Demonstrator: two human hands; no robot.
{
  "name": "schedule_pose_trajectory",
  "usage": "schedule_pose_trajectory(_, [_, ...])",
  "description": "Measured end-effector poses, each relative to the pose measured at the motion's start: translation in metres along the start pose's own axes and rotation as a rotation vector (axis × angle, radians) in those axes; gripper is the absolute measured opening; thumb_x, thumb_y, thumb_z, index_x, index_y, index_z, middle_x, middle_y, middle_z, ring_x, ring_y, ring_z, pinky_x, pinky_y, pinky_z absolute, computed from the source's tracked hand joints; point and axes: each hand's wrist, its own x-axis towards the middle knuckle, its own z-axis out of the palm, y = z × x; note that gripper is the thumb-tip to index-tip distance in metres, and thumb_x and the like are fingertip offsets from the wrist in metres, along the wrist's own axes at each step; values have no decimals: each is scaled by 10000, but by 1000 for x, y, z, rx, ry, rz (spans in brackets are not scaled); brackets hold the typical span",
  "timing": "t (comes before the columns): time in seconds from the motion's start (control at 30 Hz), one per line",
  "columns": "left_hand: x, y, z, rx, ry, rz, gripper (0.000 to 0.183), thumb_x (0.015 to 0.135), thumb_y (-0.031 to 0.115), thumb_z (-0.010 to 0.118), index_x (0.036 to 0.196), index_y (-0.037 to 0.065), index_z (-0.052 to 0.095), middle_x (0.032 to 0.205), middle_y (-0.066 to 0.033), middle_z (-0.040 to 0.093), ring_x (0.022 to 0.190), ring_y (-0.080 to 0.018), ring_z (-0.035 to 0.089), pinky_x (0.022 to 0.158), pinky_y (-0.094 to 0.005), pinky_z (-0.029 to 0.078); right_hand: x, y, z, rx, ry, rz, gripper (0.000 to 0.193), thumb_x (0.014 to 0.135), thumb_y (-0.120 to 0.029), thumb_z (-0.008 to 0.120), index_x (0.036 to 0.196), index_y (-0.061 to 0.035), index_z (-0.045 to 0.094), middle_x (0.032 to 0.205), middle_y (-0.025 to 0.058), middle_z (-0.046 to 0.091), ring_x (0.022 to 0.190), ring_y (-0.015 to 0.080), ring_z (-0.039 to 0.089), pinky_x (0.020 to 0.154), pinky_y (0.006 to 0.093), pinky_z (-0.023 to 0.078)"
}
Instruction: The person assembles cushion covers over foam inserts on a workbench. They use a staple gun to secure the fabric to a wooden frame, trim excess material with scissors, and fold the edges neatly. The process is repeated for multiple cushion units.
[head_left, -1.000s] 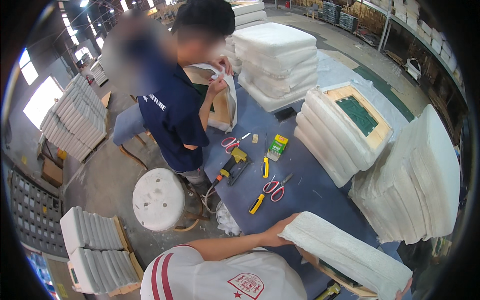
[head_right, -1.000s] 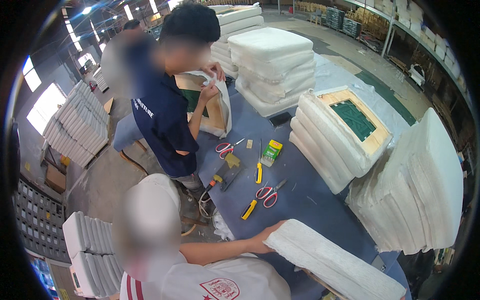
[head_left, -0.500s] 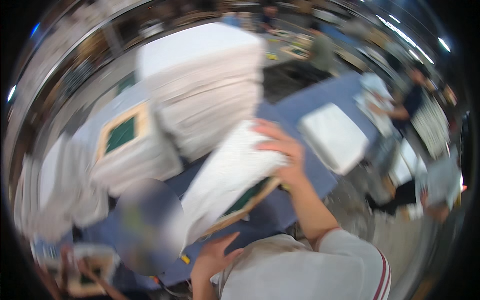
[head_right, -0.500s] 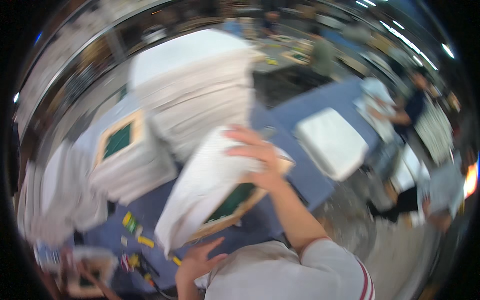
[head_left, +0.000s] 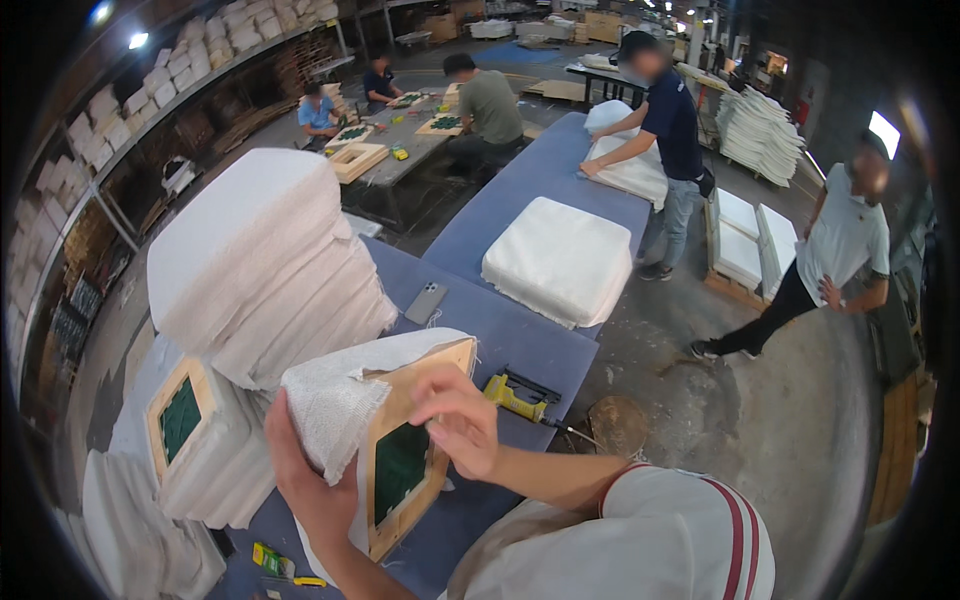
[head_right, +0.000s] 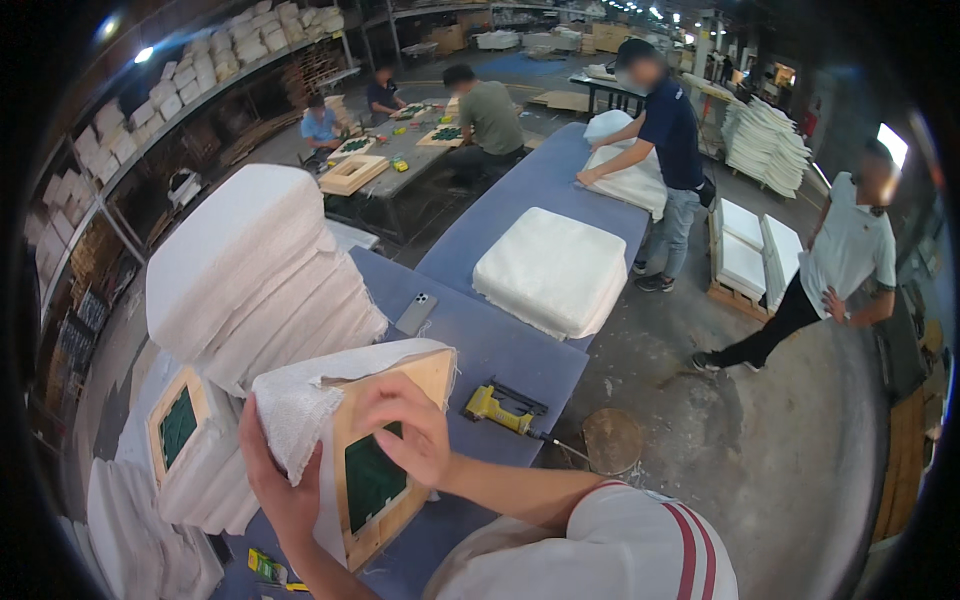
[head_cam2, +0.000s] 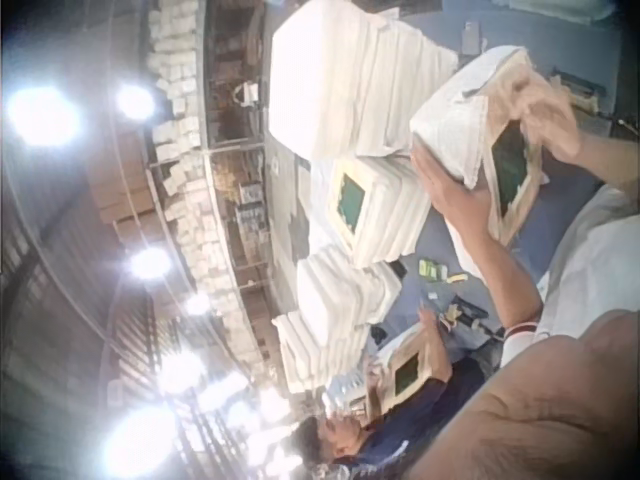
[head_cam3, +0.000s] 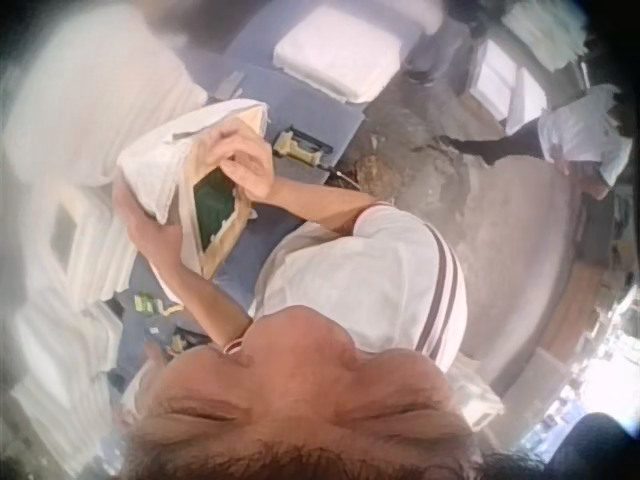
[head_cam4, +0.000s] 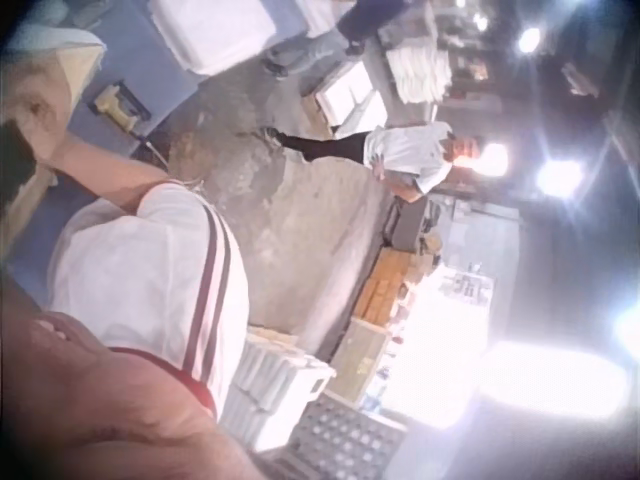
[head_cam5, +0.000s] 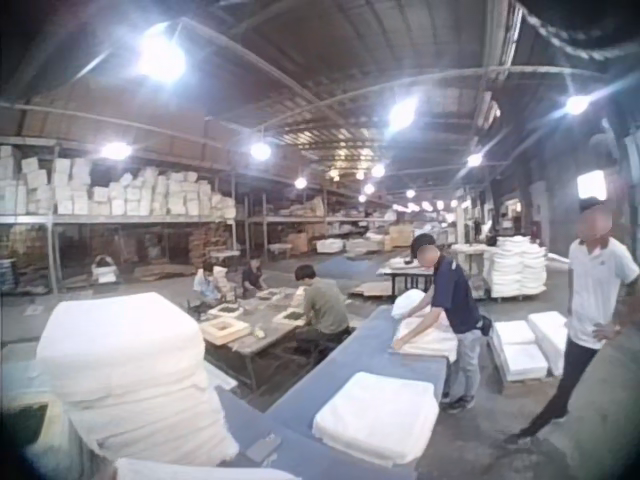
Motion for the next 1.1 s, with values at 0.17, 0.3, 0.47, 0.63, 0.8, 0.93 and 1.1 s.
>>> schedule_pose_trajectory(0.17, [-4,-11,-2,-15,-5,-27,958,793,97,878,1632,-11,427,1560,-261,547,1431,-460,546,1202,-473,424,5,-4,-3,197,-343,778,306,1123,-260,610,1172,10,744,1036,33,715,1006,121,636,912,294,507])
schedule_pose_trajectory(0.3, [5,-4,-32,-88,-222,-80,1020,820,392,883,1639,-18,434,1519,-272,569,1389,-456,585,1160,-462,453,21,6,-4,268,-422,882,432,1021,-441,719,1015,-9,744,948,59,717,789,116,622,696,286,478])
schedule_pose_trajectory(0.47, [28,-12,-60,-445,-291,-454,709,1056,535,636,1493,-23,624,1359,-216,643,1264,-273,637,1044,-361,486,31,-26,26,455,-136,997,298,1011,-276,771,1104,5,737,881,51,715,647,95,602,542,274,473])
schedule_pose_trajectory(0.63, [70,-15,-25,-558,-539,-244,545,1140,403,515,1352,-53,723,1475,-198,652,1389,-273,585,1163,-379,416,38,-32,25,488,-208,1064,403,947,-213,846,1242,17,697,907,61,721,665,117,663,535,270,512])
schedule_pose_trajectory(0.8, [66,-18,12,-1091,-615,-370,515,1115,355,559,1393,-59,685,1473,-218,649,1422,-297,565,1205,-404,391,51,-37,20,269,-105,1038,551,938,-214,845,1363,50,614,964,95,726,667,116,676,473,246,492])
schedule_pose_trajectory(0.93, [64,-18,18,-1264,-588,-356,371,1140,200,552,1408,-28,669,1447,-127,669,1370,-209,582,1183,-369,412,40,-17,4,409,-39,953,600,931,-214,841,1392,70,584,999,108,727,673,111,686,430,231,476])
schedule_pose_trajectory(1.1, [64,-18,23,-944,-456,-131,285,1084,124,610,1291,-43,713,1330,-154,730,1334,-227,622,1236,-446,394,44,-4,-3,453,-47,905,651,911,-212,849,1420,75,561,995,116,725,623,100,662,423,228,468])
